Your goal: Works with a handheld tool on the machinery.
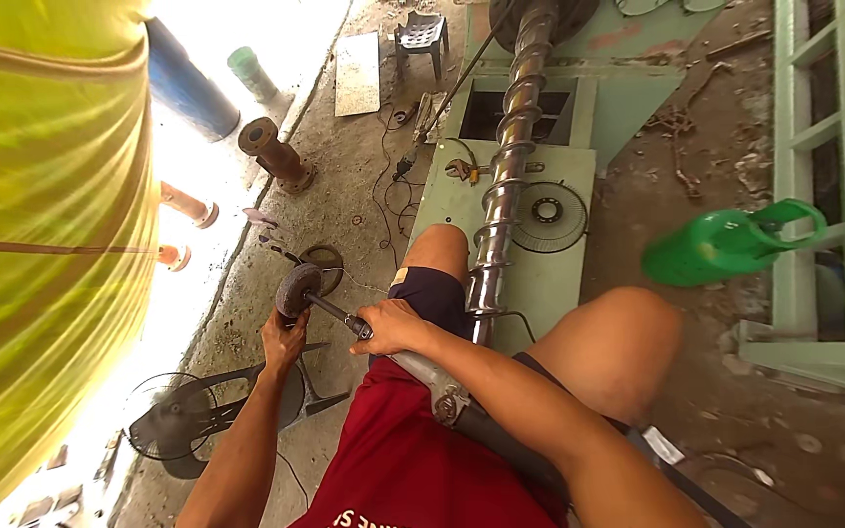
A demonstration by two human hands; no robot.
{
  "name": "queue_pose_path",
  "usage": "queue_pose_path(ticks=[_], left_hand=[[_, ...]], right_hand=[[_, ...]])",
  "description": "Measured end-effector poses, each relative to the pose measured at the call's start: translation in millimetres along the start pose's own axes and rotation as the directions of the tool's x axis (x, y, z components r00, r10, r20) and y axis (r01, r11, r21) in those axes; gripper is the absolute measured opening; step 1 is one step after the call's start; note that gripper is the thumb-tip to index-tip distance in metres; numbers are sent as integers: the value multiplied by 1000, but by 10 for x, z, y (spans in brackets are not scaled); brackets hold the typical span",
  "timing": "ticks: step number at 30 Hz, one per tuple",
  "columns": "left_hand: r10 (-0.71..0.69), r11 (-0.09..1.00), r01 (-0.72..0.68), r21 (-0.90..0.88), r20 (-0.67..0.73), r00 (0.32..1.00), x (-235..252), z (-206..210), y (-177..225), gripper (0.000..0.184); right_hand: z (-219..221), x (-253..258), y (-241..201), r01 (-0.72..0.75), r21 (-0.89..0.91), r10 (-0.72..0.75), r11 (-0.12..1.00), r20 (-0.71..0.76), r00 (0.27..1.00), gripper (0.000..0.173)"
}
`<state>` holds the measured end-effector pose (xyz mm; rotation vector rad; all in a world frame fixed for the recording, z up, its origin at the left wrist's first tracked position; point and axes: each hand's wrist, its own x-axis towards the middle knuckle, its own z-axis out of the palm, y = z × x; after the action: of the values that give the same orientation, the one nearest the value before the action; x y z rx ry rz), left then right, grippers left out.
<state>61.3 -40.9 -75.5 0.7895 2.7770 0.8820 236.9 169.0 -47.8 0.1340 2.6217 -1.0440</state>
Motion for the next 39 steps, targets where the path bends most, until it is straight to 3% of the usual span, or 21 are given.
queue_pose_path(ticks=[13, 24, 29, 32, 39], left_hand=[[8, 997, -2, -71, 85, 996, 24, -110, -29, 44], [75, 994, -71, -82, 52, 996, 14, -148, -76, 35], [78, 994, -72, -85, 65, 995, -7, -184, -51, 42], [89, 991, -87, -103, 19, 996, -61, -208, -6, 45], [139, 973, -149, -175, -69, 988, -92, -207, -7, 33]], right_hand=[[3, -11, 11, 6, 12, -6, 1000, -10, 1000, 63], [4, 0, 12, 8, 12, -8, 1000, 8, 1000, 65], [14, -7, 27, 7, 26, -7, 1000, 1, 1000, 65], [17, -6, 40, 7, 26, -7, 1000, -2, 1000, 66], [18, 3, 48, 6, 29, -6, 1000, -2, 1000, 65]])
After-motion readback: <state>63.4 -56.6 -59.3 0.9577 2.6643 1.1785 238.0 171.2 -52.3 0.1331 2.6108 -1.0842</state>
